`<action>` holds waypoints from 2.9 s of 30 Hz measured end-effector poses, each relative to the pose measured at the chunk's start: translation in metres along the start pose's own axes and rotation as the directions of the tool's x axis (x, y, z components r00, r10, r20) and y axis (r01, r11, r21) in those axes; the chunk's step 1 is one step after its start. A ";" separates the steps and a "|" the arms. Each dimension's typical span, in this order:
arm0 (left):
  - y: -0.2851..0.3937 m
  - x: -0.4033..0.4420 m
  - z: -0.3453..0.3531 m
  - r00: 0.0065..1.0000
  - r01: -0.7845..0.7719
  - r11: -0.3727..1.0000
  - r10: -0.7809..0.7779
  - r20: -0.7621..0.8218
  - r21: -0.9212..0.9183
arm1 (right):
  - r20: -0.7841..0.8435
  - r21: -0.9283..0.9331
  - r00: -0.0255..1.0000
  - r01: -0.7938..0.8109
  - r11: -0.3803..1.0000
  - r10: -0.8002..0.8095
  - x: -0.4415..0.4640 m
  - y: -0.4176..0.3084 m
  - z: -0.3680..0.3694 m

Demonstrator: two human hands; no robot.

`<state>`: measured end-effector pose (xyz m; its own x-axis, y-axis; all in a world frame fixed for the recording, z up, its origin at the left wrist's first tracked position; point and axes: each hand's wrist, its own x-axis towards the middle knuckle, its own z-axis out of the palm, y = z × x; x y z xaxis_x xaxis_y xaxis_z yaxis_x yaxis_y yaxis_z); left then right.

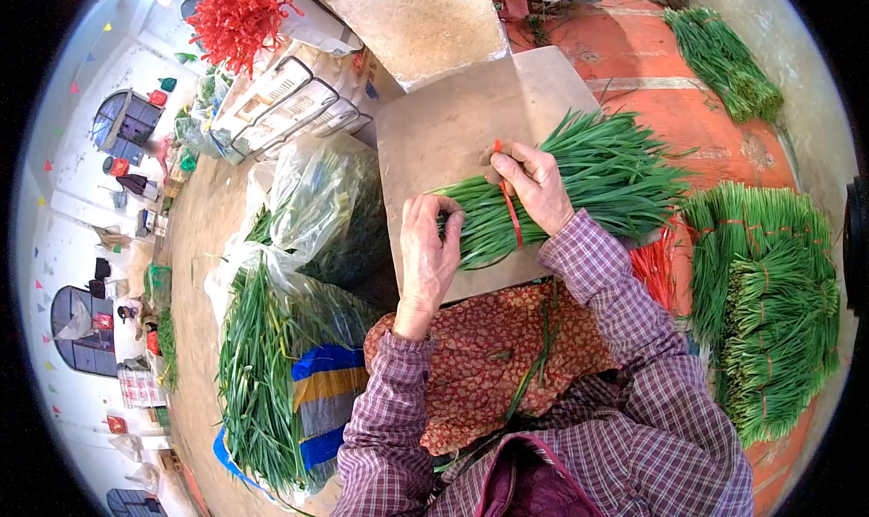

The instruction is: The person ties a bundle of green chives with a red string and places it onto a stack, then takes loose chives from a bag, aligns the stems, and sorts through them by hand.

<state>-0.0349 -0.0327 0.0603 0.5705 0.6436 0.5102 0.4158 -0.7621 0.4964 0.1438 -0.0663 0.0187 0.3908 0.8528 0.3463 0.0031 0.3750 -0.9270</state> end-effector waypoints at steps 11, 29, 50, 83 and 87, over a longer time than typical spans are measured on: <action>-0.042 -0.009 -0.017 0.868 0.189 0.554 -0.480 -0.126 -0.811 | -0.108 -0.171 0.988 0.094 0.981 -0.114 -0.004 -0.004 0.006; -0.007 0.006 -0.033 1.000 -0.011 0.967 0.010 0.005 0.254 | -0.057 -0.220 0.995 0.063 0.973 -0.077 -0.002 0.000 0.003; -0.114 -0.041 -0.034 0.742 0.181 0.156 -0.669 0.031 -0.971 | -0.088 -0.266 0.992 0.063 0.962 -0.089 0.001 0.004 0.005; -0.005 0.039 0.018 0.818 -0.178 0.891 -0.102 0.566 0.417 | -0.047 -0.121 0.989 -0.145 0.982 0.140 0.023 -0.008 -0.004; -0.003 0.042 0.012 0.916 -0.293 0.838 0.108 0.387 0.460 | 0.005 -0.152 0.999 -0.033 0.988 0.035 0.033 -0.042 0.006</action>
<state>-0.0039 -0.0038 0.0720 0.8413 0.4798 0.2490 0.5072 -0.8600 -0.0564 0.1513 -0.0522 0.0696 0.3862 0.8671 0.3148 0.1298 0.2868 -0.9492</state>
